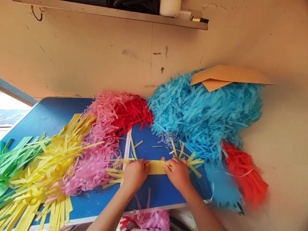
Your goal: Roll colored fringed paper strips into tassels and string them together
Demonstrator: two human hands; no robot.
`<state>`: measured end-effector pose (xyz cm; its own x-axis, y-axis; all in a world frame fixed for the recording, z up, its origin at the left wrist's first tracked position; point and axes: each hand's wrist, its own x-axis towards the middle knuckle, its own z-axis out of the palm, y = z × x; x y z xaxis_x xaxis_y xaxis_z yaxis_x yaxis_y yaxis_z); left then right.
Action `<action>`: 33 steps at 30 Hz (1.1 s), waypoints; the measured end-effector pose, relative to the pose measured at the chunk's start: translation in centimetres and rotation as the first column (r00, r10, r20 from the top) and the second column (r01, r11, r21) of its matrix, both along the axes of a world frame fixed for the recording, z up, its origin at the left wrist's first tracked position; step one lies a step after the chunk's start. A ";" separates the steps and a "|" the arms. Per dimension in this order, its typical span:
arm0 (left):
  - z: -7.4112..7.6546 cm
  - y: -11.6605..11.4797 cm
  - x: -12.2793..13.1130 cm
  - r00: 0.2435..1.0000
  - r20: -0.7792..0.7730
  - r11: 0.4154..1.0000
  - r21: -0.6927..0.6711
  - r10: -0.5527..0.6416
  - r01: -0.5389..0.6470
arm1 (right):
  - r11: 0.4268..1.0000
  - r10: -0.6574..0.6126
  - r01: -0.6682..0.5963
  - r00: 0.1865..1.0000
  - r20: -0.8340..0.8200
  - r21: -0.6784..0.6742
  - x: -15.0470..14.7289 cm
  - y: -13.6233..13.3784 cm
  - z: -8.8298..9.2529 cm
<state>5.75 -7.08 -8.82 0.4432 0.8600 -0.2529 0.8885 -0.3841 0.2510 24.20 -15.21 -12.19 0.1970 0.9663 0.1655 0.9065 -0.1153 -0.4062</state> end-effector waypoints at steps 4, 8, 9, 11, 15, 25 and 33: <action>-0.2 -0.2 -0.1 1.000 0.002 0.999 0.039 -0.020 0.020 | 1.000 -0.003 0.004 1.000 -0.015 0.022 0.0 0.1 -0.2; -0.4 -0.4 -0.2 0.999 0.023 0.991 0.132 -0.039 0.035 | 0.996 -0.052 0.052 0.999 -0.002 0.071 -0.2 0.0 0.0; -0.5 -0.4 -0.2 0.996 0.042 0.979 0.194 -0.073 0.064 | 0.992 -0.078 0.076 0.997 0.016 0.099 -0.3 -0.1 0.1; -0.5 -0.3 -0.4 0.965 0.060 0.926 0.304 -0.255 0.226 | 0.987 -0.090 0.081 0.994 0.065 0.140 -0.4 -0.2 0.5; -0.2 -0.1 -1.0 0.801 0.017 0.770 0.290 -0.599 0.569 | 0.995 0.077 -0.086 0.985 0.152 0.052 -0.1 -0.3 1.2; 1.2 -0.3 -1.0 0.795 0.022 0.773 0.251 -0.606 0.583 | 0.880 0.474 -0.469 0.876 0.086 -0.080 0.0 -0.9 1.8; -0.2 1.3 -2.3 0.806 0.187 0.812 0.313 -0.562 0.493 | 0.930 0.366 -0.366 0.931 -0.014 -0.023 2.1 0.0 0.1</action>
<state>3.43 -5.77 -8.97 0.8640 0.4898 0.1165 0.4448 -0.8510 0.2792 26.29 -15.24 -12.04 -0.1697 0.9755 0.1403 0.8839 0.2136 -0.4161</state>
